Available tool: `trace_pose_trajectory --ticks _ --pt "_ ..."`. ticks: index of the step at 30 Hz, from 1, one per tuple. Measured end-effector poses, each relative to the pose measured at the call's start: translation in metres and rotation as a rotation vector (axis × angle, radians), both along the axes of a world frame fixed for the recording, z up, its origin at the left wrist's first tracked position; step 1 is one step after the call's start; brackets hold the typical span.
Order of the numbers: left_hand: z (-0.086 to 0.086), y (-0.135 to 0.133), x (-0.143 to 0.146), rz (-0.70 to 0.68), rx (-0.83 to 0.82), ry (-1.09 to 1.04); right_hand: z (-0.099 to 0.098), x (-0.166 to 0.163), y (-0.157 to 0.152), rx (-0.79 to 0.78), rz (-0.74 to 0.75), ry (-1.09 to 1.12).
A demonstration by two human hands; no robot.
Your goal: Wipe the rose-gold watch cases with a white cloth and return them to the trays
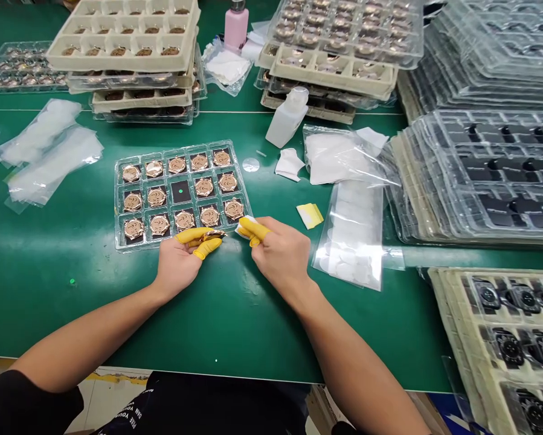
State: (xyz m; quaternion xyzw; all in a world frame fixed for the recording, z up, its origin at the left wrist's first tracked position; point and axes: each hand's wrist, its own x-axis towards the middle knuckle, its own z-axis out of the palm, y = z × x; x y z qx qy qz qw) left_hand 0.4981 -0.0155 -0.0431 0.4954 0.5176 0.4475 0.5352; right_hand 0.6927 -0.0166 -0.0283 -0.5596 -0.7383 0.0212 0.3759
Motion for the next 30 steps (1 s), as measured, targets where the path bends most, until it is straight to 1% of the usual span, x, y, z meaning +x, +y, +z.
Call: trace_pose_trajectory --ticks 2,4,7,9,12,14,15,17,18,19,20,22,24,25,27,30 --pt "-0.001 0.002 0.001 -0.012 -0.015 -0.042 0.003 -0.003 -0.001 -0.100 0.069 0.191" --pt "-0.002 0.003 0.000 -0.019 0.000 -0.072 0.006 -0.011 -0.004 -0.154 0.154 0.328" --pt "-0.002 0.003 -0.002 -0.076 0.031 -0.072 0.005 -0.022 -0.008 -0.207 0.193 0.415" --pt "0.000 0.002 -0.004 -0.136 0.085 -0.008 0.004 -0.026 -0.009 -0.236 0.221 0.448" --pt "0.005 -0.001 -0.006 -0.175 0.222 0.157 0.002 -0.024 -0.008 -0.244 0.284 0.415" --pt "0.008 -0.003 -0.006 -0.169 0.275 0.230 0.000 -0.020 -0.007 -0.202 0.255 0.294" --pt "0.009 -0.003 -0.005 -0.161 0.272 0.238 -0.001 -0.018 -0.006 -0.161 0.209 0.194" --pt "0.009 -0.003 -0.005 -0.148 0.200 0.199 -0.002 -0.013 -0.004 -0.064 0.090 -0.022" --pt "0.008 -0.001 -0.004 -0.139 0.139 0.160 -0.001 -0.010 -0.003 -0.026 0.034 -0.090" --pt "0.007 0.000 -0.004 -0.128 0.074 0.112 0.000 -0.008 -0.001 -0.007 -0.006 -0.100" --pt "0.006 0.002 -0.004 -0.115 0.015 0.061 0.001 -0.006 0.000 -0.010 -0.026 -0.046" --pt "0.004 0.006 -0.004 -0.086 -0.051 -0.033 0.004 -0.004 0.002 -0.071 -0.013 0.180" --pt "0.002 0.009 -0.004 -0.083 -0.048 -0.103 0.006 -0.005 0.002 -0.158 0.058 0.384" --pt "0.002 0.010 -0.004 -0.095 -0.029 -0.123 0.006 -0.008 0.001 -0.185 0.102 0.436" --pt "0.001 0.009 -0.005 -0.124 0.053 -0.102 0.004 -0.014 -0.003 -0.169 0.180 0.436" --pt "0.003 0.005 -0.007 -0.149 0.271 0.112 -0.001 -0.023 -0.010 -0.064 0.269 0.290"
